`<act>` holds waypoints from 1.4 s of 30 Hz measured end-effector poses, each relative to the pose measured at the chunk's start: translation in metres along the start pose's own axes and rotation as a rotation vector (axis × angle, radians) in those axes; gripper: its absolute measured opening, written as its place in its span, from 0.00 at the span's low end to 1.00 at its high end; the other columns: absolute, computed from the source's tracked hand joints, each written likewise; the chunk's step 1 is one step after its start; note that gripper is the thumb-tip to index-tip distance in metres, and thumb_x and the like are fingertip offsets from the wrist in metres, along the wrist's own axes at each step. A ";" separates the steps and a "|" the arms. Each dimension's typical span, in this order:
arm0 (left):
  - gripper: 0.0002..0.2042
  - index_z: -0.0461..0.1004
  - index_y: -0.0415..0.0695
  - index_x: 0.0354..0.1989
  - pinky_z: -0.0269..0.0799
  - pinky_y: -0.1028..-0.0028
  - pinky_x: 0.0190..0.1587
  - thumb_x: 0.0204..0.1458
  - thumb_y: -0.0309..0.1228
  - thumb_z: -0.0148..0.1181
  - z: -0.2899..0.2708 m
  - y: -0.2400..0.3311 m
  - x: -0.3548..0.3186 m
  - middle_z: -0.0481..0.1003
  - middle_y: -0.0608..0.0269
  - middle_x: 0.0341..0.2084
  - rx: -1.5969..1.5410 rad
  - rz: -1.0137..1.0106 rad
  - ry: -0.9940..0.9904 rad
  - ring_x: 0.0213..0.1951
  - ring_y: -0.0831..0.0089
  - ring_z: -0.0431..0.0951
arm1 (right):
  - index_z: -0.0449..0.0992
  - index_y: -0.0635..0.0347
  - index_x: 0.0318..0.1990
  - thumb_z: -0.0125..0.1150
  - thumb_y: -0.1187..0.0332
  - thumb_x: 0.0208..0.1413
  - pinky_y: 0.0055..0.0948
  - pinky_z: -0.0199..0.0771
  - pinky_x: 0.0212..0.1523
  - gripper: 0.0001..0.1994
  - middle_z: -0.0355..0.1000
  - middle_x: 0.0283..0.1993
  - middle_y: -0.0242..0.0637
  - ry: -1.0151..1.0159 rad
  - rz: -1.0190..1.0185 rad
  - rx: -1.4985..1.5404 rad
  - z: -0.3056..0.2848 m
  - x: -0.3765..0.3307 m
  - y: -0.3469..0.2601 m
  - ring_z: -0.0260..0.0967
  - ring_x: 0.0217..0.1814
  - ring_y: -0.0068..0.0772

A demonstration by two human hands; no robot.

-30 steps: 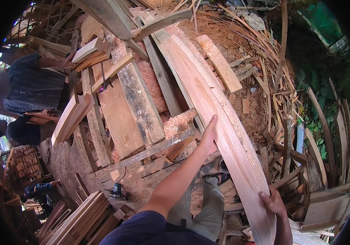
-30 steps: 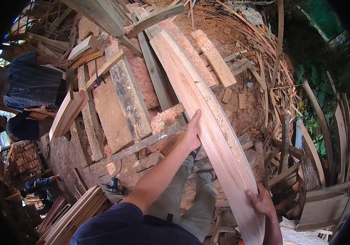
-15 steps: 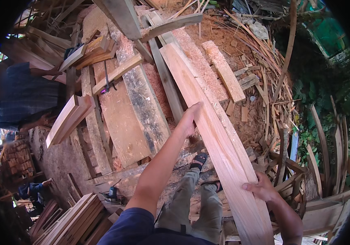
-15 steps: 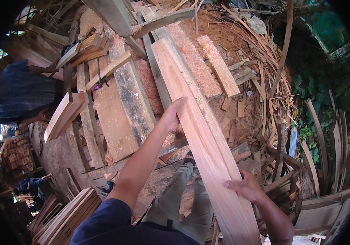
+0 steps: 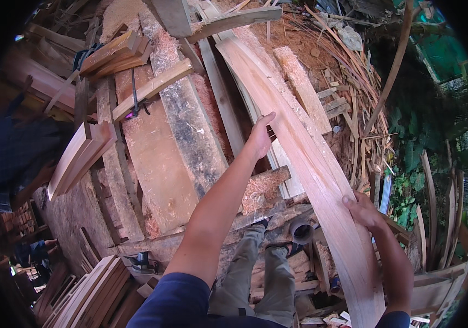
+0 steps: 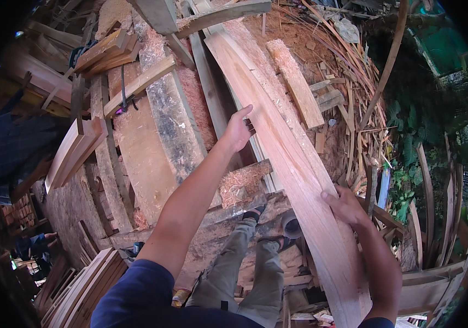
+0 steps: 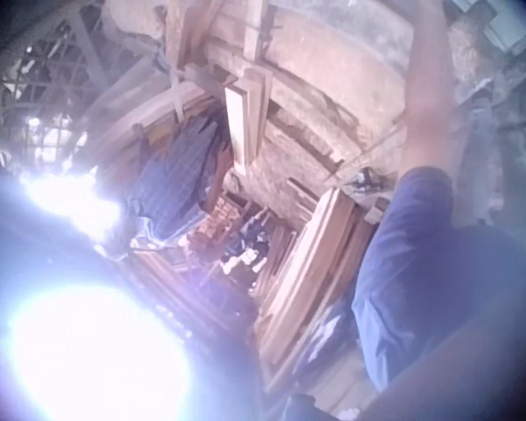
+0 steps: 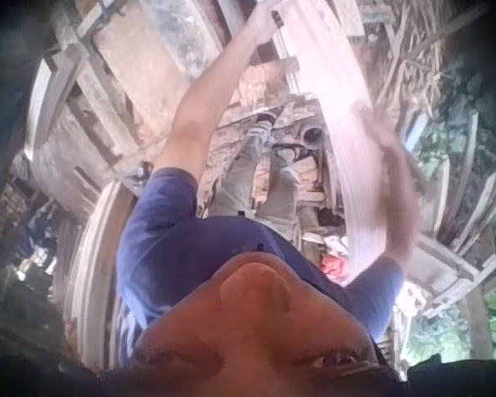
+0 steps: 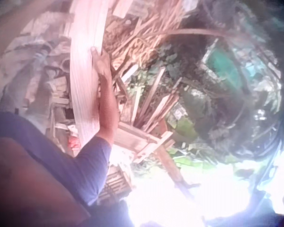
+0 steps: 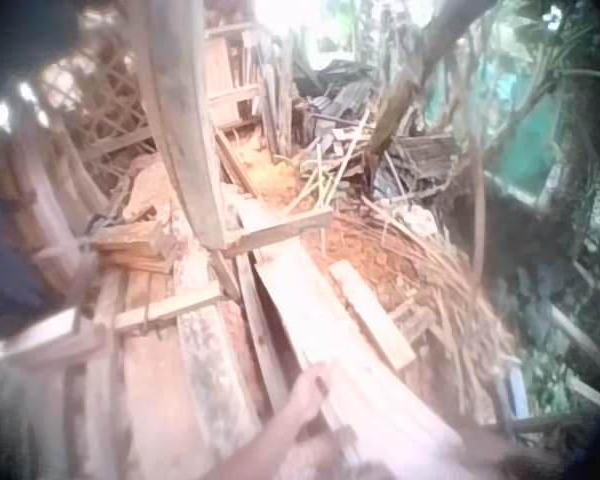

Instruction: The person repeatedly picks up long, thin wooden planks from a pile on the ground and places them onto a larger stack. The camera is unstable, frequently shaking and changing angles, but the repetitive action of lifting and stacking wood is visible.

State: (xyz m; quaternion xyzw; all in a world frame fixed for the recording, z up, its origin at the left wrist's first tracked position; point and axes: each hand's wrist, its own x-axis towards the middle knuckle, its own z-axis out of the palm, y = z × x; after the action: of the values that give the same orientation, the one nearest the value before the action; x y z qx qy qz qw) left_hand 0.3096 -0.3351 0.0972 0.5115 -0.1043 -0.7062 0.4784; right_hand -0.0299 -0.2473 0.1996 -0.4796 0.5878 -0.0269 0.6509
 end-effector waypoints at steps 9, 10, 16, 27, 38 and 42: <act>0.36 0.52 0.37 0.67 0.45 0.53 0.69 0.57 0.48 0.54 -0.050 -0.026 -0.116 0.62 0.35 0.59 1.534 0.206 -0.015 0.66 0.44 0.55 | 0.77 0.71 0.38 0.51 0.47 0.63 0.29 0.67 0.41 0.27 0.73 0.32 0.33 0.145 -0.083 -0.096 -0.018 0.098 0.048 0.65 0.36 0.22; 0.36 0.53 0.37 0.67 0.44 0.52 0.69 0.57 0.49 0.54 -0.056 -0.031 -0.128 0.62 0.36 0.59 1.602 0.279 -0.017 0.66 0.44 0.55 | 0.77 0.71 0.38 0.51 0.47 0.63 0.28 0.67 0.41 0.28 0.74 0.33 0.33 0.143 -0.100 -0.084 -0.014 0.106 0.045 0.65 0.36 0.22; 0.36 0.58 0.37 0.65 0.38 0.48 0.69 0.57 0.54 0.49 -0.058 -0.043 -0.152 0.62 0.44 0.61 1.848 0.485 -0.104 0.68 0.48 0.52 | 0.78 0.69 0.38 0.51 0.46 0.62 0.28 0.67 0.43 0.27 0.74 0.34 0.33 0.151 -0.130 -0.061 -0.004 0.176 0.064 0.65 0.37 0.21; 0.40 0.59 0.41 0.66 0.38 0.48 0.68 0.52 0.60 0.52 -0.058 -0.046 -0.147 0.60 0.51 0.63 1.914 0.394 -0.087 0.68 0.54 0.51 | 0.78 0.69 0.40 0.54 0.45 0.61 0.31 0.69 0.40 0.28 0.75 0.30 0.38 0.274 -0.354 -0.181 0.034 0.276 0.015 0.68 0.33 0.25; 0.39 0.58 0.43 0.67 0.39 0.48 0.68 0.55 0.62 0.45 -0.061 -0.042 -0.143 0.59 0.50 0.65 1.868 0.295 -0.158 0.69 0.53 0.51 | 0.77 0.71 0.33 0.56 0.41 0.57 0.35 0.69 0.37 0.32 0.74 0.27 0.47 0.402 -0.281 -0.303 0.080 0.393 -0.062 0.70 0.31 0.33; 0.38 0.59 0.43 0.66 0.43 0.49 0.68 0.54 0.60 0.48 -0.065 -0.044 -0.142 0.61 0.49 0.63 1.795 0.362 -0.127 0.67 0.52 0.55 | 0.78 0.73 0.36 0.55 0.38 0.56 0.40 0.70 0.41 0.35 0.75 0.30 0.54 0.406 -0.269 -0.360 0.100 0.417 -0.107 0.75 0.35 0.46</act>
State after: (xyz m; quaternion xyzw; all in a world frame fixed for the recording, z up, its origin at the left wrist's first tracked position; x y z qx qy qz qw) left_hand 0.3408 -0.1787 0.1275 0.6273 -0.7182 -0.3013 -0.0017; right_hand 0.2337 -0.4952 -0.0533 -0.6456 0.6324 -0.1036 0.4154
